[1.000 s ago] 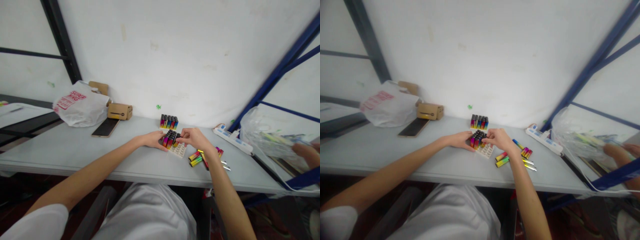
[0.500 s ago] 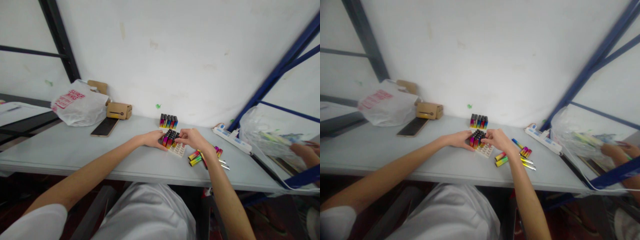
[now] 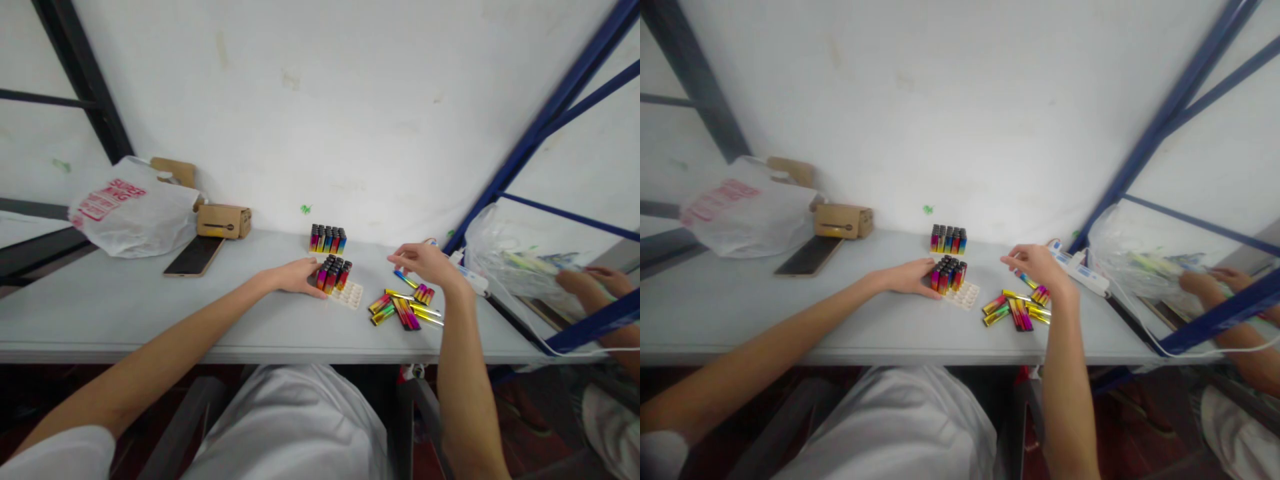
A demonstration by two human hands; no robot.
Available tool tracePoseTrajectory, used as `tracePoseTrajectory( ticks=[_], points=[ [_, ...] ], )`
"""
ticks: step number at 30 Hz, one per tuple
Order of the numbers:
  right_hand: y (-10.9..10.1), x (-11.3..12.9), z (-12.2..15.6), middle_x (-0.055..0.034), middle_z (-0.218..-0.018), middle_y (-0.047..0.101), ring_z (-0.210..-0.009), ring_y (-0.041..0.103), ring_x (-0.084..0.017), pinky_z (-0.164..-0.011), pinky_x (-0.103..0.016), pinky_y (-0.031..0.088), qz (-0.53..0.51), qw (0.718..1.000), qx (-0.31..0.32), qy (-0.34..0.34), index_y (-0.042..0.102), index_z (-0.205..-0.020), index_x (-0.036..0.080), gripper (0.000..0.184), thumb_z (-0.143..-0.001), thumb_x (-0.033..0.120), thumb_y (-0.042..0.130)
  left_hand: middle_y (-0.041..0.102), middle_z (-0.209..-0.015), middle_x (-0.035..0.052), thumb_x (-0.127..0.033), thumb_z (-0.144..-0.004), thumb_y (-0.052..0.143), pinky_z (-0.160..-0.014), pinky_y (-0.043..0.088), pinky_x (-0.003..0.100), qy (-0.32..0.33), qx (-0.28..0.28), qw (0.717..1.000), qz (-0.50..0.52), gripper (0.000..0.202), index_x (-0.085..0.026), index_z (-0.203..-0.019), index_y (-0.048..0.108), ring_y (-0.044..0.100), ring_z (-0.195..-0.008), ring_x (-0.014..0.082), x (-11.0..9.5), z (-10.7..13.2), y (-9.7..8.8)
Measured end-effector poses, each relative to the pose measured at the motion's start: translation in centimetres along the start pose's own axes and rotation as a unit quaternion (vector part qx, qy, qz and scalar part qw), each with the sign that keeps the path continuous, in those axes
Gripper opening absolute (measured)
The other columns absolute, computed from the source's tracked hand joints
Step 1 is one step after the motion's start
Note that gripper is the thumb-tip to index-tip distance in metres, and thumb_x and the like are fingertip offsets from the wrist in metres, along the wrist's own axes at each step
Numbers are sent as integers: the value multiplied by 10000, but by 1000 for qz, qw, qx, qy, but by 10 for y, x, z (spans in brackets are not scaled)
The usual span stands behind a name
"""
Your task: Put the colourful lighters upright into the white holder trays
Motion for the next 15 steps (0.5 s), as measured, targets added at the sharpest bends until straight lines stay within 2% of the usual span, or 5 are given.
tracePoseTrajectory(
  ticks=[2,4,7,11,15],
  points=[
    [-27,-45,10,-85,-806,797,-697,737,-225,-645,-302,542,45,997,-17,60,753,-918,207,368,-873,569,707,672,-1141,106,-738,-781,730,-940,488,351,-8,6,1000,1,723,-161,-1212,659,628,-1025,289,0,0,0],
    [-44,-93,20,-105,-822,801,-736,751,-250,-666,-318,552,100,985,-8,144,769,-932,197,354,-849,538,726,669,-1127,102,-742,-780,728,-926,492,348,-12,10,1000,1,728,-158,-1210,657,626,-1007,284,0,0,0],
    [-47,-142,29,-123,-974,816,-887,770,-276,-751,-327,572,120,972,17,200,785,-1009,191,384,-831,527,730,663,-1119,99,-736,-787,725,-937,489,350,-6,12,1000,-2,713,-157,-1199,656,623,-1015,287,-1,0,0],
    [-18,-158,19,-120,-1131,798,-995,753,-275,-851,-323,573,125,969,74,201,788,-1095,183,433,-832,522,727,662,-1108,98,-749,-789,715,-943,484,348,-7,13,1000,-7,708,-159,-1175,652,623,-1020,287,1,-1,2],
    [10,-156,3,-130,-1100,795,-906,749,-282,-764,-335,572,162,958,110,211,785,-1031,166,381,-814,478,759,672,-1128,91,-771,-774,713,-935,473,340,-7,8,1000,-10,732,-179,-1199,644,625,-1023,286,7,-1,5]
  ],
)
Point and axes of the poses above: each hand's wrist, its own z-axis away from the middle knuckle, its own y-axis out of the palm, x = y × z, the point moved 7 cm from there along -z, towards the middle knuckle
